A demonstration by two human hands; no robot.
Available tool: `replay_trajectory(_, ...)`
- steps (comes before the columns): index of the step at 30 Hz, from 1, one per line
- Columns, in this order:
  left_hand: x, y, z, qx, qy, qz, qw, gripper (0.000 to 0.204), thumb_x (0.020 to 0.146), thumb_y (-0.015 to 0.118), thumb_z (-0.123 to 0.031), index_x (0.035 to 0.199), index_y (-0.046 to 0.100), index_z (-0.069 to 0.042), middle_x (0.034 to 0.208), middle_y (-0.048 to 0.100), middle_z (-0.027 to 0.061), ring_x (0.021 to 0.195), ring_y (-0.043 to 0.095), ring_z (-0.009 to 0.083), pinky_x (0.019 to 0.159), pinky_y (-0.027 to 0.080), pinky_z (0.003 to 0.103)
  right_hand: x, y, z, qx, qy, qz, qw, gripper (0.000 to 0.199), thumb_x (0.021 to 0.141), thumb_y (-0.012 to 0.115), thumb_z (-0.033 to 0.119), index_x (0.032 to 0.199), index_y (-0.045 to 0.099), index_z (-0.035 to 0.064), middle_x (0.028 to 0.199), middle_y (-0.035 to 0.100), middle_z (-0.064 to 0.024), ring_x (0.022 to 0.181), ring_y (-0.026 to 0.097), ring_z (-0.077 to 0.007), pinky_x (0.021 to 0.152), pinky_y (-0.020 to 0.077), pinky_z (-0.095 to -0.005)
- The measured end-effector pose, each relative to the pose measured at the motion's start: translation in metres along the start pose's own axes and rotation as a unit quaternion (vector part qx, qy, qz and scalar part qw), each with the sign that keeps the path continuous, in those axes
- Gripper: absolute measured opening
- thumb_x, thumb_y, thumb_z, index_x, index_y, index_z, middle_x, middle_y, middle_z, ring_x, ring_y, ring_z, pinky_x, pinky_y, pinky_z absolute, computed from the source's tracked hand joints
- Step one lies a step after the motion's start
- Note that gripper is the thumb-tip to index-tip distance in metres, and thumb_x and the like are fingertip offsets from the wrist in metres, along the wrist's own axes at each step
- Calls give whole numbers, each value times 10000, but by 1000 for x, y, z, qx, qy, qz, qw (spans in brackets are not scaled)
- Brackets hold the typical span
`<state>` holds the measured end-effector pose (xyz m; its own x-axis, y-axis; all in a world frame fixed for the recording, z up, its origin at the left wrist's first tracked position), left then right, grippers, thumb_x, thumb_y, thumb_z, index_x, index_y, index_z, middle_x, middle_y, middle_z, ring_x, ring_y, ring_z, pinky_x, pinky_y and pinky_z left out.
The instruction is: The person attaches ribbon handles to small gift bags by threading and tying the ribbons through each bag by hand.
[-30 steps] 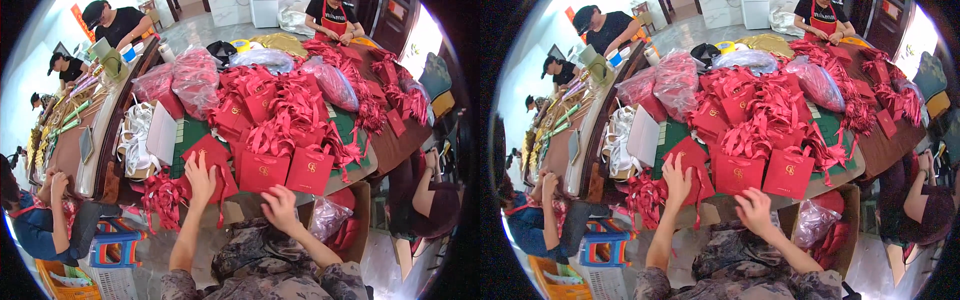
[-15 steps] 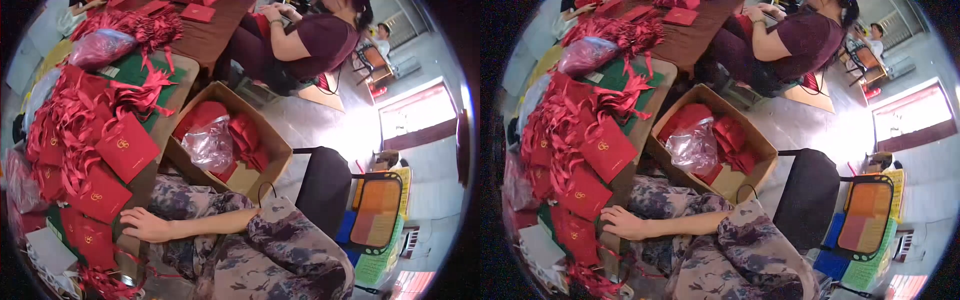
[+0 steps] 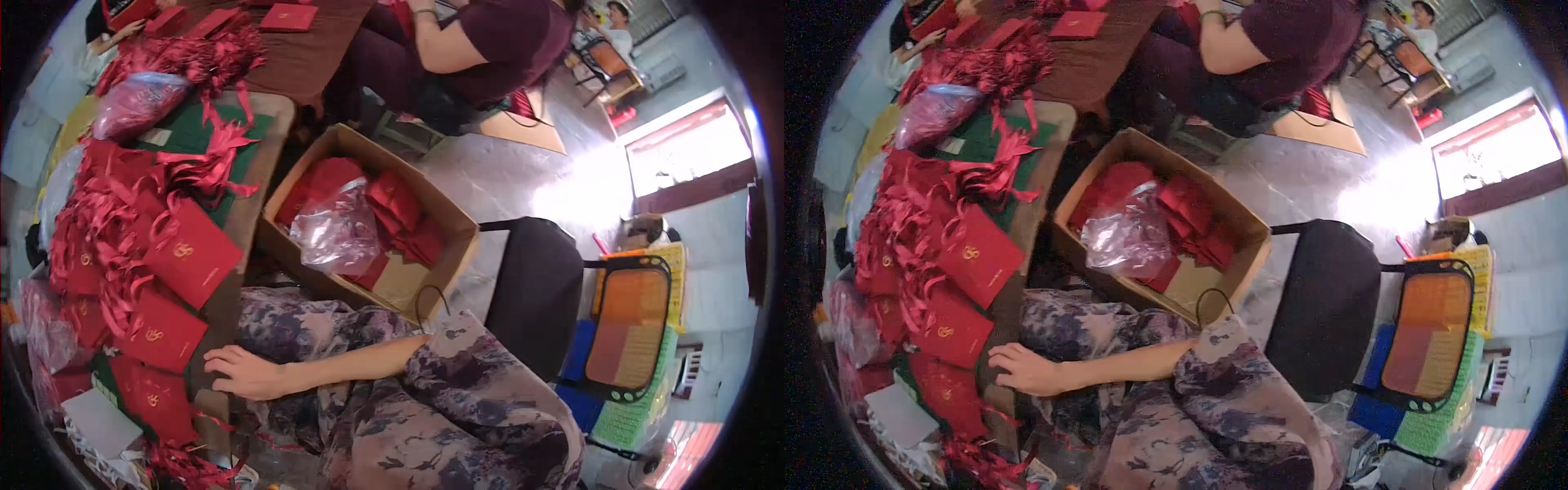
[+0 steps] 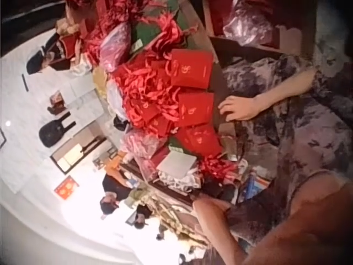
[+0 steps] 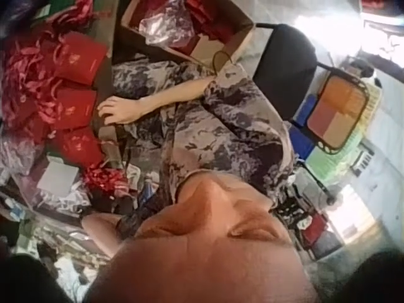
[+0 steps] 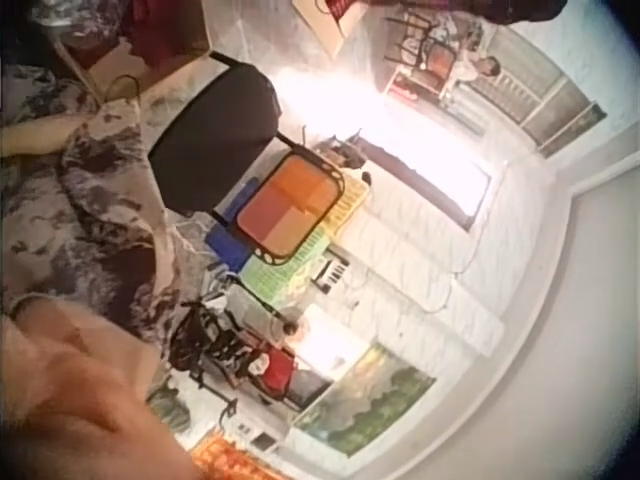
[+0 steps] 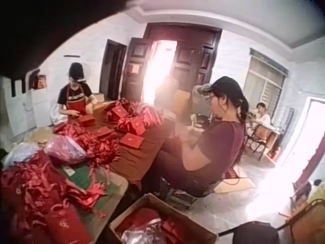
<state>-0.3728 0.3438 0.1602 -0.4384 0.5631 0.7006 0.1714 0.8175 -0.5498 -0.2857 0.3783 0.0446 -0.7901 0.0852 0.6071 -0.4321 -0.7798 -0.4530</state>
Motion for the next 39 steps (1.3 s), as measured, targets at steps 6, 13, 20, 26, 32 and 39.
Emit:
replay_trajectory(6, -12, -172, -40, 229, 15, -85, 970, 360, 895, 617, -125, 1235, 629, -9, 1122, 679, 202, 946, 660, 337, 819, 537, 408, -7, -8, -6, 12, 30, 38, 999, 327, 739, 681, 117, 1065, 665, 113, 1234, 584, -153, 1219, 527, -386, 983, 438, -504)
replay_trajectory(13, -56, -239, -131, 401, 14, -165, 901, 350, 879, 631, -114, 1214, 654, -15, 1117, 683, 219, 978, 659, 366, 855, 525, 433, 7, -9, -7, -15, 22, 85, 996, 347, 759, 695, 5, 1083, 659, 125, 1194, 548, -131, 1192, 505, -381, 979, 408, -487)
replay_trajectory(20, -104, -159, 75, 132, -391, -155, 897, 253, 881, 662, -35, 1131, 669, 2, 1109, 687, 149, 996, 660, 266, 883, 515, 363, 58, 7, -13, -39, -29, 96, 994, 389, 771, 701, 15, 1146, 638, 101, 1190, 557, -140, 1104, 546, -356, 894, 431, -468)
replay_trajectory(26, -97, -125, 147, 332, -319, -50, 886, 344, 838, 714, -172, 1152, 676, -36, 1205, 613, 149, 1120, 537, 367, 959, 429, 463, 85, 45, 5, -63, -50, 149, 986, 559, 775, 728, 79, 1307, 555, 80, 1276, 538, -152, 1206, 507, -360, 962, 410, -482)
replay_trajectory(32, -105, -112, 155, 348, -349, 14, 870, 296, 801, 761, -205, 1060, 703, -73, 1082, 615, 107, 1030, 544, 315, 889, 406, 437, 74, 37, -1, -70, -47, 174, 981, 520, 801, 728, 117, 1294, 567, 86, 1289, 540, -138, 1246, 499, -349, 997, 388, -477)
replay_trajectory(39, -95, -92, 60, 257, -327, -1, 909, 190, 791, 768, -193, 956, 712, -118, 954, 652, 79, 939, 563, 293, 816, 397, 427, 67, -25, -6, 29, 99, 123, 987, 336, 868, 692, 74, 1198, 630, 58, 1179, 596, -144, 1121, 572, -330, 952, 434, -406)
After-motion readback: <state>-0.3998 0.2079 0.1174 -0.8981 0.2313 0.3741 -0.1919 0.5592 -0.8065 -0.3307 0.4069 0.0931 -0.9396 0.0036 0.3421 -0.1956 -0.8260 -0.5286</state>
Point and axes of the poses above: each hand's wrist, its own x-axis towards the middle knuckle, its own y-axis out of the palm, z = x × y, the point moved 5 cm from there along x, towards the middle knuckle
